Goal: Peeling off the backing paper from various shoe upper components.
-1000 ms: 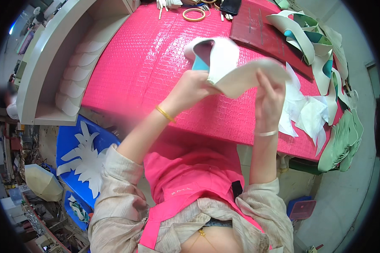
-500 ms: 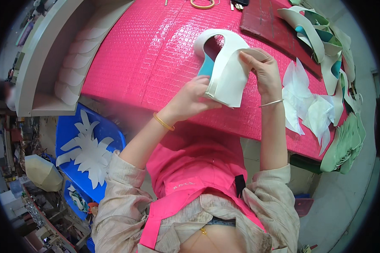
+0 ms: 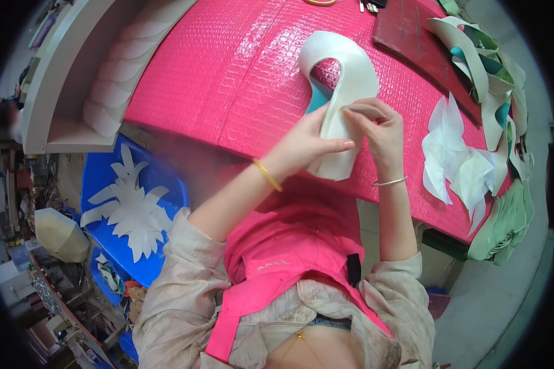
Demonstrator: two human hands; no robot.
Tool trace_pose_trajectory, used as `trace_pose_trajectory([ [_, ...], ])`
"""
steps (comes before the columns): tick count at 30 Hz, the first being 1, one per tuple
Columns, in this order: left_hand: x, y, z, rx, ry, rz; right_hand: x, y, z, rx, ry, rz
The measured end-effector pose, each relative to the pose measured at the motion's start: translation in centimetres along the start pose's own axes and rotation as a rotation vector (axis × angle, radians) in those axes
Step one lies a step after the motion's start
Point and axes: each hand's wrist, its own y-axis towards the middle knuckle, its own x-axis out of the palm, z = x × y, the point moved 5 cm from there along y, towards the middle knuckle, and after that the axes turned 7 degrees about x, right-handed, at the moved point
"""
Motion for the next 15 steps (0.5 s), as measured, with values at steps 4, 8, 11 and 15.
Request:
trace_pose_trajectory([
  [4, 0.9, -0.3, 0.3, 0.113, -0.308, 0.061, -3.5, 3.4, 0.5, -0.199, -0.350, 0.284],
  [8, 0.3, -1.8, 0.5, 0.117, -0.181, 0.060, -5.7, 3.3, 4.6, 0.333, 0.454, 0.271],
  [11, 0.9, -3.0, 0.4, 0.104, -0.038, 0.044, 0.0, -1.6, 0.9, 0.130, 0.383, -0.064],
  [15, 0.0, -4.0, -1.1, -0.059, -0.008, 0.202, -2.3, 2.0, 0.4, 0.046, 0.514, 0.171],
])
